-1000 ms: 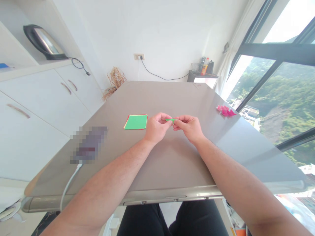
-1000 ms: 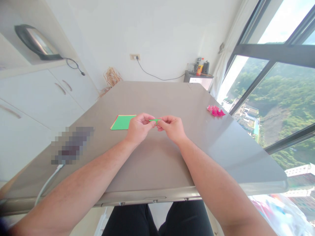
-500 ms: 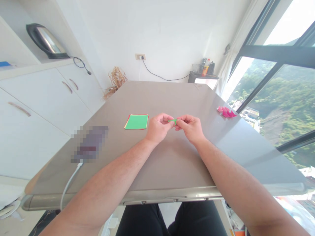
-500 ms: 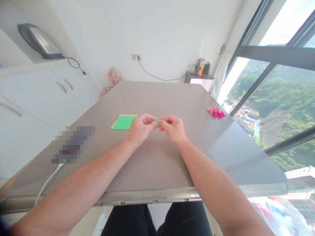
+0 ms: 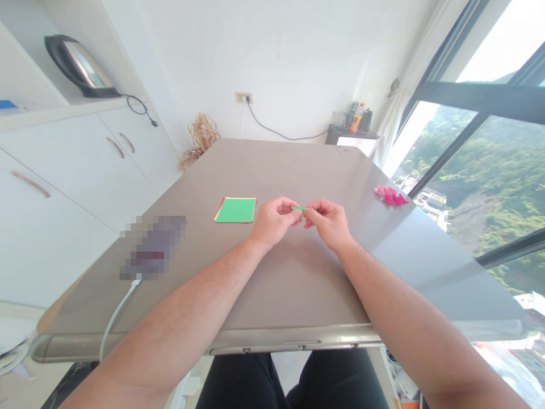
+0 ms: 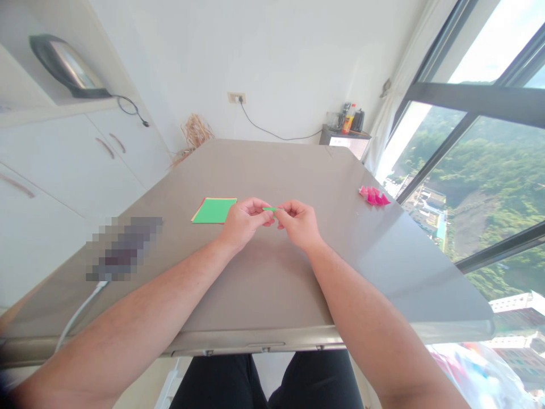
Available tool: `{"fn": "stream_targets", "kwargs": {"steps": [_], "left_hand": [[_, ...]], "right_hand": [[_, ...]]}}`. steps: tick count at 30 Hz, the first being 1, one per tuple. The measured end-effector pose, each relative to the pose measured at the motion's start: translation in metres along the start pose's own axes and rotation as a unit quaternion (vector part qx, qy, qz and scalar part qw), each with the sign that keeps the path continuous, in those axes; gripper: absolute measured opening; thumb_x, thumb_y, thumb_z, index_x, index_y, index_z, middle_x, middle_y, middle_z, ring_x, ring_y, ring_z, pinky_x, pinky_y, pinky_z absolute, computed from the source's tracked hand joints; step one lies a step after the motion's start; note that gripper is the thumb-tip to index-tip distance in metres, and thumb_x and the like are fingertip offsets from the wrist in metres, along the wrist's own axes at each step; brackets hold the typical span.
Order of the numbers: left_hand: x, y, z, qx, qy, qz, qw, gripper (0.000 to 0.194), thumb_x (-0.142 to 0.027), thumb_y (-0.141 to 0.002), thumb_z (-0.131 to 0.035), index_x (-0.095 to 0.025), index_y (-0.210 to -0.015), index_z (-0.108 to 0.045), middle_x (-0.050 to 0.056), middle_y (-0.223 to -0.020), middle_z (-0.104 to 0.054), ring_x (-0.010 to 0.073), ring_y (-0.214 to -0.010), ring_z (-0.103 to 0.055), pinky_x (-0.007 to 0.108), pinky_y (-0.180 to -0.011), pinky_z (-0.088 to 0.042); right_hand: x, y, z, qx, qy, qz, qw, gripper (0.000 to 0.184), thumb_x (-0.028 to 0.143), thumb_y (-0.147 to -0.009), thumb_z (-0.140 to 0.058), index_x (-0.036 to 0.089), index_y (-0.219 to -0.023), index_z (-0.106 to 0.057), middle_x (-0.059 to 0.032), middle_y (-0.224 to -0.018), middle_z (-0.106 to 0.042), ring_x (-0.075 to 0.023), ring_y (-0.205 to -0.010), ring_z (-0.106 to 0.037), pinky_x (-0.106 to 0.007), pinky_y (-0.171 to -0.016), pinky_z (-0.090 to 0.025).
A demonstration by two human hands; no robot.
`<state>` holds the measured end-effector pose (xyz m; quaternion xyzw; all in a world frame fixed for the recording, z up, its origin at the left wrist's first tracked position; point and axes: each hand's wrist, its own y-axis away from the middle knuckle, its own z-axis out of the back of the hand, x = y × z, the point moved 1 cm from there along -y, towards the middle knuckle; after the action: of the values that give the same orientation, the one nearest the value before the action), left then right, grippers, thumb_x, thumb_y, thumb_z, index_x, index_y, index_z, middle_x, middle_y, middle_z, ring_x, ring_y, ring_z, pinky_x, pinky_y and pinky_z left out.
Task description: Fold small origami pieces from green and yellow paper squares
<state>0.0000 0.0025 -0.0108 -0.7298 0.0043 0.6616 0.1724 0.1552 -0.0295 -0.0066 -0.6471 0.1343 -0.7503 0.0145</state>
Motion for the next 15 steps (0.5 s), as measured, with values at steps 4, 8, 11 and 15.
{"fn": "stream_targets", "kwargs": {"steps": [4,8,11,15], "left_hand": [[-0.0014,0.0003,-0.0001,-0.003,-0.004,0.013,1.000,0.022,-0.033,-0.071,-0.081,-0.015,-0.080,-0.071,0.003,-0.071,-0.073,0.0162,-0.064,-0.069,0.031,-0.065,-0.057],[-0.0026,0.0003,0.0000,-0.006,-0.004,0.027,1.000,0.021,-0.032,-0.071,-0.081,-0.015,-0.079,-0.071,0.004,-0.070,-0.073,0.0173,-0.064,-0.070,0.032,-0.065,-0.057],[-0.0038,0.0004,-0.0004,-0.005,-0.005,0.035,0.999,0.018,-0.030,-0.071,-0.080,-0.015,-0.076,-0.071,0.004,-0.069,-0.073,0.0178,-0.064,-0.071,0.032,-0.066,-0.058],[-0.0052,0.0004,-0.0011,-0.009,-0.006,0.042,0.999,0.015,-0.028,-0.071,-0.079,-0.016,-0.073,-0.070,0.004,-0.067,-0.072,0.0178,-0.064,-0.071,0.033,-0.066,-0.058]], "right_hand": [[0.0017,0.0010,0.0012,0.002,0.020,-0.003,1.000,0.012,0.032,-0.074,-0.069,0.021,-0.071,-0.066,0.0007,-0.060,-0.065,-0.0165,-0.062,-0.065,-0.029,-0.059,-0.047],[0.0022,0.0019,0.0015,-0.001,0.038,0.001,0.999,0.013,0.034,-0.075,-0.068,0.021,-0.072,-0.067,0.0005,-0.059,-0.066,-0.0162,-0.061,-0.064,-0.028,-0.057,-0.045],[0.0020,0.0021,0.0015,-0.002,0.050,0.008,0.999,0.013,0.034,-0.075,-0.068,0.021,-0.073,-0.068,0.0005,-0.059,-0.065,-0.0156,-0.059,-0.061,-0.028,-0.056,-0.043],[0.0017,0.0024,0.0014,-0.001,0.053,0.007,0.999,0.012,0.033,-0.075,-0.068,0.022,-0.072,-0.068,0.0007,-0.059,-0.066,-0.0150,-0.059,-0.059,-0.028,-0.056,-0.043]]}}
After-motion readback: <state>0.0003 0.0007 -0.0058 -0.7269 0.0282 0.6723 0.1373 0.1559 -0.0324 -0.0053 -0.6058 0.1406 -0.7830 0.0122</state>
